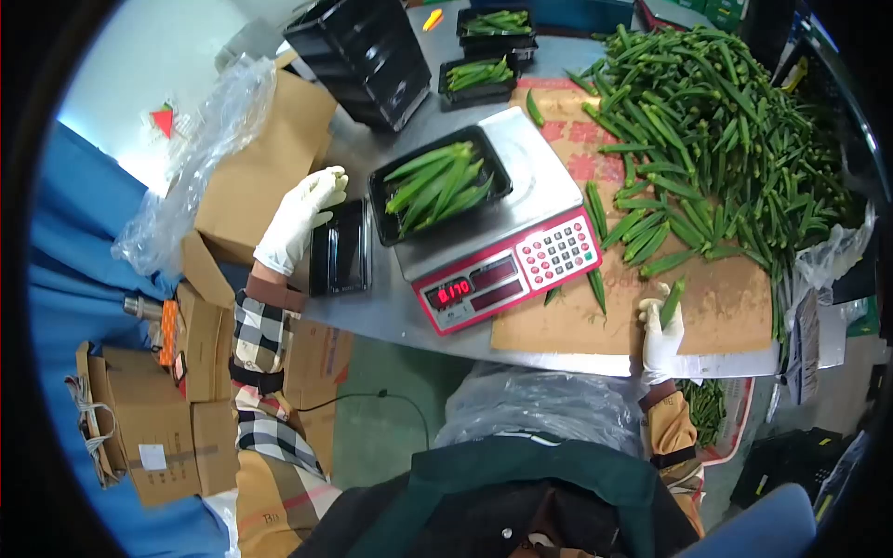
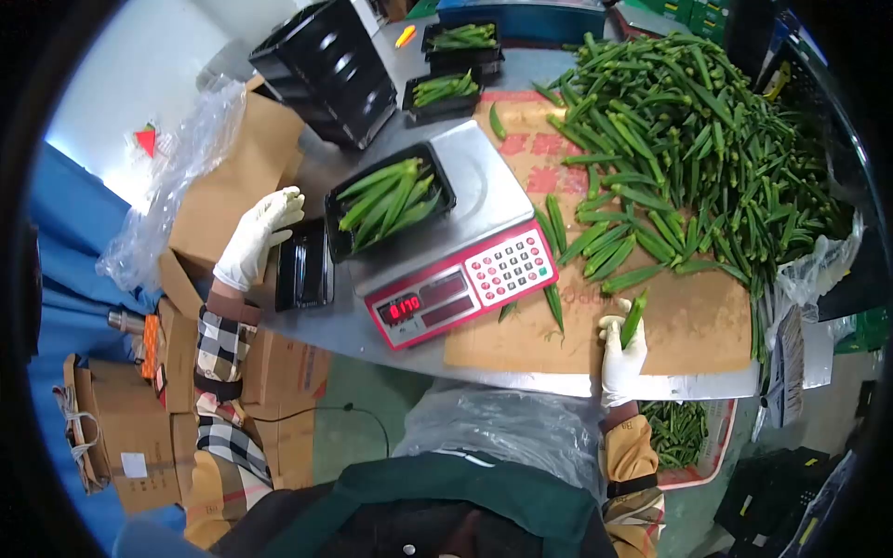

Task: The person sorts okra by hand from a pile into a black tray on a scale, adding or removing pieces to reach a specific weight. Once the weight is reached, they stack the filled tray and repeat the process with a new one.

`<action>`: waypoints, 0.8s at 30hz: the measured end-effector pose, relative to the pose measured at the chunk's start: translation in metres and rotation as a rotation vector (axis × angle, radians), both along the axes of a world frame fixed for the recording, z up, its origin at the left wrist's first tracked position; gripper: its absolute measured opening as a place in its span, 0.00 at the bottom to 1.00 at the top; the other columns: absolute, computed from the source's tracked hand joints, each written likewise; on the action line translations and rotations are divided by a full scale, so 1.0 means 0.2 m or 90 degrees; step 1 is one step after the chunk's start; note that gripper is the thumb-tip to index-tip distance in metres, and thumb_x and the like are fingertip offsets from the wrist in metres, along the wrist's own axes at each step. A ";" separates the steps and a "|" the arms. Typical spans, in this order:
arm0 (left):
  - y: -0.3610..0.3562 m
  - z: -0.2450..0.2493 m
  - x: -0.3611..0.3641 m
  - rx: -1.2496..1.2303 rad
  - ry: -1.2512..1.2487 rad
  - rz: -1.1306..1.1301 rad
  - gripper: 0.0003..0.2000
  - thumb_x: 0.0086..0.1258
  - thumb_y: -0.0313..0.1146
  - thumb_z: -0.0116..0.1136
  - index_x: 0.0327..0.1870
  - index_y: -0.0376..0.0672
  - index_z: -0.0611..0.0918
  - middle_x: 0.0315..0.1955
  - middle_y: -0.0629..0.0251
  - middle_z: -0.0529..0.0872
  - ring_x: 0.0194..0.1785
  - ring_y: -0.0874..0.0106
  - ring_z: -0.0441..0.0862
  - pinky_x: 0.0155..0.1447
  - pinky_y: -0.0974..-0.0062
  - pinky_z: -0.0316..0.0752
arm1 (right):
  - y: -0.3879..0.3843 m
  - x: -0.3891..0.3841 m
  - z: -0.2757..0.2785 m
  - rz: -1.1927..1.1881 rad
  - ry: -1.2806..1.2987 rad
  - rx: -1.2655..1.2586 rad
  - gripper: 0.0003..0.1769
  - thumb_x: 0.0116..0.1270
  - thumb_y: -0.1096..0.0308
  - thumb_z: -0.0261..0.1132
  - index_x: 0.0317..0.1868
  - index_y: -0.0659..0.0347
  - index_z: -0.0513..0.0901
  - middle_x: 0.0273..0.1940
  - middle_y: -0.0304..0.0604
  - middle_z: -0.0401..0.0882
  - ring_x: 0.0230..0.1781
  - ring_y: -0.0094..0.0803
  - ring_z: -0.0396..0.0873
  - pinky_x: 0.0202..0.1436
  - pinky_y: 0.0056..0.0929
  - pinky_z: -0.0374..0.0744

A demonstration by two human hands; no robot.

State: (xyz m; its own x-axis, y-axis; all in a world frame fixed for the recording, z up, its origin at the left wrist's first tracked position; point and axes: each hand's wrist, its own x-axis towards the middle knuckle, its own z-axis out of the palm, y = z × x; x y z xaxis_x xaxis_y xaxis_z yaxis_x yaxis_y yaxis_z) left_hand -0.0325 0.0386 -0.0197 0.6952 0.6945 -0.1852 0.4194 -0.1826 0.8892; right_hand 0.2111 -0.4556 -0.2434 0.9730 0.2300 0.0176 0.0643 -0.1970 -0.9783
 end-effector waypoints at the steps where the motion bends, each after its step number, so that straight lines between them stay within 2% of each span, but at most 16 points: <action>1: 0.01 -0.03 -0.03 -0.025 0.008 0.005 0.27 0.81 0.55 0.54 0.72 0.47 0.77 0.63 0.64 0.84 0.65 0.68 0.80 0.67 0.63 0.71 | -0.03 -0.03 -0.02 0.009 -0.069 -0.053 0.20 0.75 0.71 0.66 0.64 0.65 0.79 0.40 0.42 0.88 0.37 0.29 0.84 0.44 0.28 0.82; 2: 0.02 -0.06 -0.06 -0.048 0.014 0.008 0.27 0.81 0.55 0.54 0.72 0.47 0.76 0.63 0.63 0.84 0.64 0.67 0.81 0.67 0.63 0.72 | -0.05 -0.07 -0.04 0.019 -0.139 -0.102 0.20 0.75 0.71 0.66 0.65 0.64 0.79 0.39 0.43 0.88 0.37 0.32 0.85 0.45 0.31 0.82; 5: 0.01 -0.13 -0.08 -0.092 0.051 -0.015 0.27 0.82 0.56 0.53 0.71 0.47 0.77 0.61 0.63 0.85 0.60 0.70 0.83 0.65 0.64 0.73 | 0.01 -0.09 -0.07 -0.007 -0.365 -0.307 0.19 0.72 0.75 0.67 0.63 0.63 0.81 0.47 0.48 0.87 0.47 0.41 0.85 0.55 0.35 0.81; 6: -0.01 -0.15 -0.06 -0.092 0.052 0.000 0.26 0.82 0.55 0.54 0.70 0.47 0.77 0.55 0.65 0.87 0.52 0.74 0.87 0.59 0.69 0.77 | 0.01 -0.08 -0.08 -0.001 -0.343 -0.292 0.19 0.72 0.75 0.67 0.63 0.63 0.81 0.49 0.49 0.86 0.48 0.43 0.85 0.55 0.36 0.81; 9: -0.07 -0.15 0.00 -0.100 0.094 -0.015 0.25 0.81 0.53 0.56 0.69 0.46 0.78 0.49 0.66 0.88 0.46 0.75 0.88 0.53 0.75 0.80 | -0.01 -0.07 -0.09 0.013 -0.299 -0.260 0.21 0.69 0.75 0.68 0.62 0.62 0.82 0.51 0.52 0.85 0.50 0.49 0.84 0.56 0.39 0.81; 10: -0.11 -0.16 0.02 -0.115 0.062 -0.008 0.24 0.80 0.51 0.59 0.67 0.44 0.79 0.41 0.66 0.88 0.38 0.76 0.88 0.44 0.78 0.81 | -0.01 -0.07 -0.09 0.014 -0.299 -0.260 0.23 0.67 0.76 0.68 0.63 0.62 0.81 0.51 0.52 0.85 0.50 0.50 0.84 0.56 0.40 0.81; 13: -0.10 -0.21 0.07 -0.125 0.107 -0.013 0.22 0.79 0.51 0.61 0.60 0.42 0.82 0.37 0.65 0.88 0.32 0.75 0.87 0.38 0.76 0.83 | 0.01 -0.09 -0.07 0.008 -0.320 -0.271 0.25 0.65 0.76 0.68 0.64 0.61 0.81 0.51 0.52 0.84 0.50 0.52 0.83 0.57 0.42 0.81; 14: -0.11 -0.24 0.10 -0.123 0.122 -0.032 0.20 0.78 0.50 0.63 0.53 0.41 0.83 0.32 0.65 0.86 0.27 0.74 0.85 0.33 0.76 0.83 | 0.01 -0.08 -0.06 0.002 -0.334 -0.274 0.25 0.65 0.76 0.68 0.64 0.61 0.81 0.51 0.52 0.84 0.50 0.52 0.83 0.57 0.42 0.81; 15: -0.17 -0.20 0.14 -0.121 0.154 -0.058 0.17 0.78 0.46 0.64 0.49 0.39 0.83 0.34 0.64 0.85 0.28 0.73 0.85 0.33 0.74 0.85 | 0.02 -0.08 -0.05 0.006 -0.339 -0.276 0.25 0.65 0.76 0.68 0.63 0.61 0.81 0.50 0.52 0.84 0.50 0.52 0.83 0.57 0.42 0.81; 17: -0.18 -0.27 0.18 -0.195 0.081 -0.027 0.10 0.80 0.39 0.62 0.49 0.40 0.82 0.35 0.68 0.85 0.29 0.71 0.85 0.36 0.71 0.86 | 0.02 -0.08 -0.05 0.014 -0.348 -0.276 0.24 0.65 0.76 0.68 0.63 0.61 0.81 0.50 0.52 0.84 0.50 0.52 0.83 0.56 0.42 0.81; 18: -0.18 -0.26 0.20 -0.186 0.074 -0.041 0.09 0.80 0.37 0.61 0.47 0.39 0.82 0.36 0.66 0.85 0.31 0.70 0.85 0.37 0.70 0.86 | 0.02 -0.08 -0.03 0.012 -0.339 -0.294 0.24 0.64 0.76 0.69 0.62 0.60 0.82 0.49 0.51 0.84 0.50 0.52 0.82 0.55 0.42 0.81; 21: -0.17 -0.25 0.27 -0.219 0.082 -0.045 0.09 0.80 0.36 0.61 0.48 0.38 0.83 0.35 0.66 0.86 0.33 0.71 0.86 0.35 0.71 0.86 | 0.02 -0.08 -0.02 0.013 -0.331 -0.296 0.25 0.64 0.76 0.69 0.62 0.60 0.82 0.48 0.51 0.83 0.50 0.51 0.83 0.54 0.42 0.81; 24: -0.20 -0.24 0.33 -0.170 0.078 -0.060 0.10 0.79 0.34 0.60 0.50 0.36 0.83 0.34 0.66 0.86 0.28 0.74 0.85 0.32 0.73 0.85 | 0.02 -0.09 -0.01 0.001 -0.328 -0.276 0.22 0.65 0.74 0.70 0.61 0.60 0.82 0.48 0.51 0.85 0.48 0.51 0.84 0.52 0.41 0.82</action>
State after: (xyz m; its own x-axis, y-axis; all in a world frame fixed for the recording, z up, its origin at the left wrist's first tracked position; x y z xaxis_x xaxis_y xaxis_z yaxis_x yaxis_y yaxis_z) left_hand 0.0336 -0.0019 -0.0684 0.7152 0.5432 -0.4397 0.5193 0.0080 0.8546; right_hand 0.1928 -0.4508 -0.2448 0.8647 0.3217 0.3857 0.5022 -0.5645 -0.6551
